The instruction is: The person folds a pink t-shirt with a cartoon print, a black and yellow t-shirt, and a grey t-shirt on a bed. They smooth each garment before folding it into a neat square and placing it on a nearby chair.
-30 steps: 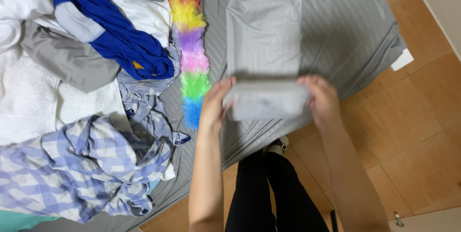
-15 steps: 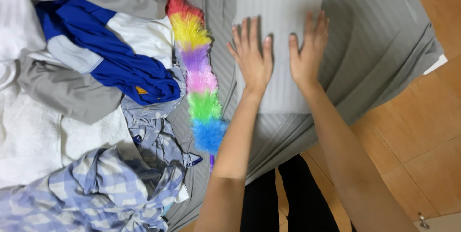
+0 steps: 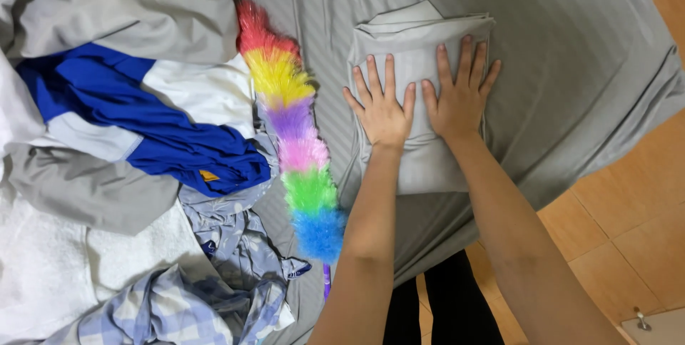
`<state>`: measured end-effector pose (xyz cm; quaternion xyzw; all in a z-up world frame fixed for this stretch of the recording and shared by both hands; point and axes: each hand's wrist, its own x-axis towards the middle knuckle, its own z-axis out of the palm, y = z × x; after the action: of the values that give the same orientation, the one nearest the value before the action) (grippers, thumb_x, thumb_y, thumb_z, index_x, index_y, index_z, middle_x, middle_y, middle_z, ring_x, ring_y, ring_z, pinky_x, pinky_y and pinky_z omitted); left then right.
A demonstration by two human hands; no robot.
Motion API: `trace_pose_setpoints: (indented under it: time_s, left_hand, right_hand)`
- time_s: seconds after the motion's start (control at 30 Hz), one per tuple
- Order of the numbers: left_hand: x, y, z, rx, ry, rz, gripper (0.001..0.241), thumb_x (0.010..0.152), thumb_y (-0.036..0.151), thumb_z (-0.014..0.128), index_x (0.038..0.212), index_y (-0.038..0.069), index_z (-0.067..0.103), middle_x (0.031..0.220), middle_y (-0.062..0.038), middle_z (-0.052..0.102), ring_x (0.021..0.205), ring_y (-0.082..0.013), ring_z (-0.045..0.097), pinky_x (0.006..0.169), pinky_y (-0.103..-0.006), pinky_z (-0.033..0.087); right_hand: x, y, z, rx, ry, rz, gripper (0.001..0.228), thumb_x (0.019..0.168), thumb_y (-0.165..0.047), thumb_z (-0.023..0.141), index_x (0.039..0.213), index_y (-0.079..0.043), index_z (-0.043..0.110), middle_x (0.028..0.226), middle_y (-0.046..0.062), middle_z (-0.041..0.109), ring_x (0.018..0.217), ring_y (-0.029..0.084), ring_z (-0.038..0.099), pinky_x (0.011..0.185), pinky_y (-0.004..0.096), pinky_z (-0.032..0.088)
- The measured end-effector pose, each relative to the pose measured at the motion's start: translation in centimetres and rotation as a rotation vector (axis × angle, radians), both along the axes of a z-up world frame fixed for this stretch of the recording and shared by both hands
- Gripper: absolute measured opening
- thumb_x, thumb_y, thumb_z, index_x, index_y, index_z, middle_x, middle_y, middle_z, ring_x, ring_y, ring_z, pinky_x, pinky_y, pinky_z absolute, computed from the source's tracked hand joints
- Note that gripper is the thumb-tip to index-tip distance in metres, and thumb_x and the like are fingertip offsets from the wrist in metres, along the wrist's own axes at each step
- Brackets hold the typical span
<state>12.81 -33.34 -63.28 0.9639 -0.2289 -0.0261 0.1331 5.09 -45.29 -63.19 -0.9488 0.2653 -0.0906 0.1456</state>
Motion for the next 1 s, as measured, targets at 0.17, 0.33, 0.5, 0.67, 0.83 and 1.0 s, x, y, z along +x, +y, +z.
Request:
trace_pose_setpoints:
  time_s: [0.17, 0.33, 0.5, 0.67, 0.83, 1.0]
  left_hand:
    - [0.2, -0.1, 0.8, -0.517, 0.005, 0.239, 0.102, 0.091, 0.062, 0.067, 0.164, 0.007, 0.021, 0.168, -0.028, 0.02, 0.157, -0.0405, 0.013, 0.126, -0.0616, 0.017]
    - [4.7, -1.7, 1.1, -0.515, 0.33, 0.496, 0.107, 0.08, 0.056, 0.079, 0.155, -0.002, 0.03, 0.135, -0.027, 0.06, 0.132, -0.0404, 0.05, 0.118, -0.057, 0.02]
    - [8.8, 0.5, 4.1, -0.918, 0.953, 0.474, 0.079, 0.085, 0.044, 0.09, 0.125, -0.018, 0.062, 0.103, -0.015, 0.076, 0.104, -0.0302, 0.07, 0.099, -0.0482, 0.057]
    - [4.7, 8.0, 20.6, -1.491, 0.908, -0.152, 0.033, 0.083, 0.02, 0.084, 0.111, 0.015, 0.068, 0.118, -0.006, 0.064, 0.113, -0.0179, 0.06, 0.106, -0.041, 0.047]
    - [2.2, 14.2, 21.6, -1.098, 0.816, -0.629, 0.016, 0.078, 0.004, 0.08, 0.089, 0.009, 0.07, 0.109, -0.007, 0.072, 0.13, -0.0256, 0.064, 0.125, -0.0535, 0.032]
    - [-2.5, 18.0, 12.8, -0.657, 1.176, -0.457, 0.02, 0.078, -0.006, 0.071, 0.096, 0.003, 0.075, 0.098, -0.005, 0.079, 0.119, -0.0222, 0.069, 0.128, -0.0462, 0.023]
  right_hand:
    - [-0.8, -0.8, 0.4, 0.057, -0.098, -0.065, 0.082, 0.106, -0.054, 0.066, 0.167, -0.01, 0.033, 0.169, 0.028, 0.019, 0.154, 0.05, 0.02, 0.121, 0.069, 0.014]
    - [0.1, -3.8, 2.8, 0.556, -0.169, -0.474, 0.09, 0.09, -0.053, 0.083, 0.149, 0.001, 0.043, 0.146, 0.027, 0.045, 0.135, 0.042, 0.042, 0.11, 0.06, 0.028]
    - [-0.6, -6.4, 9.5, 1.24, -0.294, -0.459, 0.057, 0.083, -0.032, 0.087, 0.127, 0.0, 0.068, 0.121, 0.01, 0.074, 0.113, 0.021, 0.068, 0.101, 0.034, 0.05]
    - [-4.4, -2.7, 24.0, 1.108, -0.588, -0.314, 0.044, 0.082, -0.002, 0.082, 0.123, -0.003, 0.065, 0.118, 0.003, 0.07, 0.113, 0.019, 0.068, 0.103, 0.044, 0.053]
    - [-9.8, -0.9, 23.5, 0.809, -0.618, 0.292, 0.014, 0.093, -0.005, 0.064, 0.102, -0.015, 0.067, 0.111, 0.004, 0.074, 0.13, 0.023, 0.066, 0.133, 0.048, 0.026]
    - [-14.7, 1.5, 16.7, 0.788, -0.297, 0.292, 0.022, 0.079, -0.019, 0.081, 0.1, -0.013, 0.076, 0.105, 0.006, 0.078, 0.13, 0.026, 0.065, 0.136, 0.052, 0.014]
